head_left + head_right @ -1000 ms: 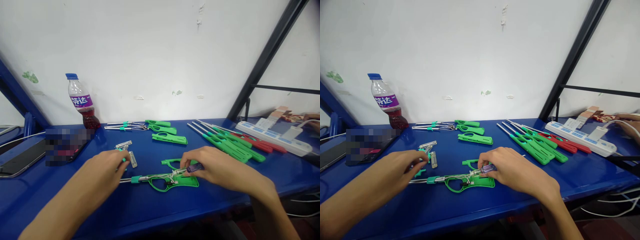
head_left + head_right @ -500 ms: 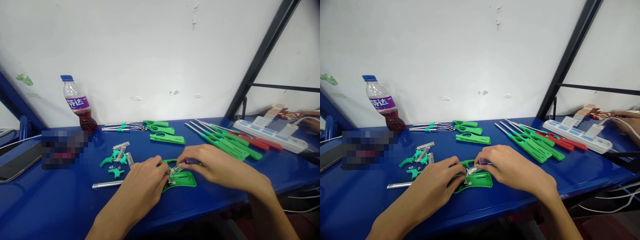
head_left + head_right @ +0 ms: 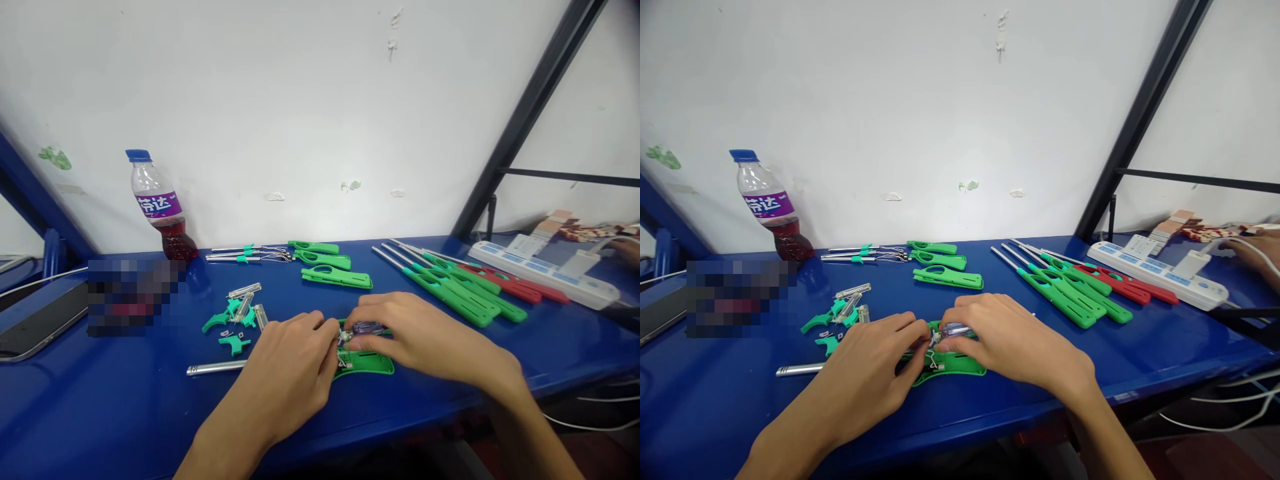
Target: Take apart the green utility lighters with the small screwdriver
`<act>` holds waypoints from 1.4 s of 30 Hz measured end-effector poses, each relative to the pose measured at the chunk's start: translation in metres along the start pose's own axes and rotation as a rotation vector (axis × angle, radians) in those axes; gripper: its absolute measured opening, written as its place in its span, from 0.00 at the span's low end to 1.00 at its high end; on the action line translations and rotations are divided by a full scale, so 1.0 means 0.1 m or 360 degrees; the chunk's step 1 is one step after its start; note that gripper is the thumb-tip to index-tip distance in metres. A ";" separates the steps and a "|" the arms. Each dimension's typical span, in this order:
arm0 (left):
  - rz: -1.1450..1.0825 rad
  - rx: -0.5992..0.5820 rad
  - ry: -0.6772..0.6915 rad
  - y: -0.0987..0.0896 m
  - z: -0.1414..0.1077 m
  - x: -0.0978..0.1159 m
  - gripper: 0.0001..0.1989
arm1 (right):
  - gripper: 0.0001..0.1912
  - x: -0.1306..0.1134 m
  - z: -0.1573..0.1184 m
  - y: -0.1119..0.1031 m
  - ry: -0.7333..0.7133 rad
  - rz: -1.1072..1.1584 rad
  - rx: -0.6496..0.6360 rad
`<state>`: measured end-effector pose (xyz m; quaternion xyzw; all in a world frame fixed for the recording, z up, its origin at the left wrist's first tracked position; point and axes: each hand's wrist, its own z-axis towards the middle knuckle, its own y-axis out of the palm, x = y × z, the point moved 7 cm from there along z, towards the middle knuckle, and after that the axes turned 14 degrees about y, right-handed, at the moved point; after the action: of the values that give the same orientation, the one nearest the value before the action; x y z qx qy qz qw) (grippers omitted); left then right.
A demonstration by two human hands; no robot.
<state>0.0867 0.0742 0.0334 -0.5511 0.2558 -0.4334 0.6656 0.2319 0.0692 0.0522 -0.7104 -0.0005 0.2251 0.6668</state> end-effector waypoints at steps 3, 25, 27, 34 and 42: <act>0.0017 0.0019 0.0000 -0.01 0.00 0.02 0.09 | 0.17 -0.01 0.01 0.01 -0.0003 0.0008 -0.0014; 0.0125 -0.0101 -0.0067 0.03 0.01 0.05 0.08 | 0.18 -0.07 0.01 0.06 0.0076 -0.0113 -0.0041; 0.0127 -0.0112 -0.0079 0.04 0.01 0.05 0.08 | 0.18 -0.08 0.01 0.06 0.0073 -0.0103 -0.0049; 0.0143 -0.0139 -0.0122 0.05 0.03 0.02 0.09 | 0.19 -0.11 0.05 0.09 0.0080 -0.0119 -0.0082; 0.0190 -0.0150 -0.0169 0.06 0.02 -0.01 0.09 | 0.16 -0.16 0.07 0.10 0.0097 -0.0177 -0.0053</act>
<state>0.0895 0.0765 0.0280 -0.5877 0.2725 -0.3506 0.6763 0.2119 0.0700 0.0475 -0.7267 -0.0234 0.1661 0.6661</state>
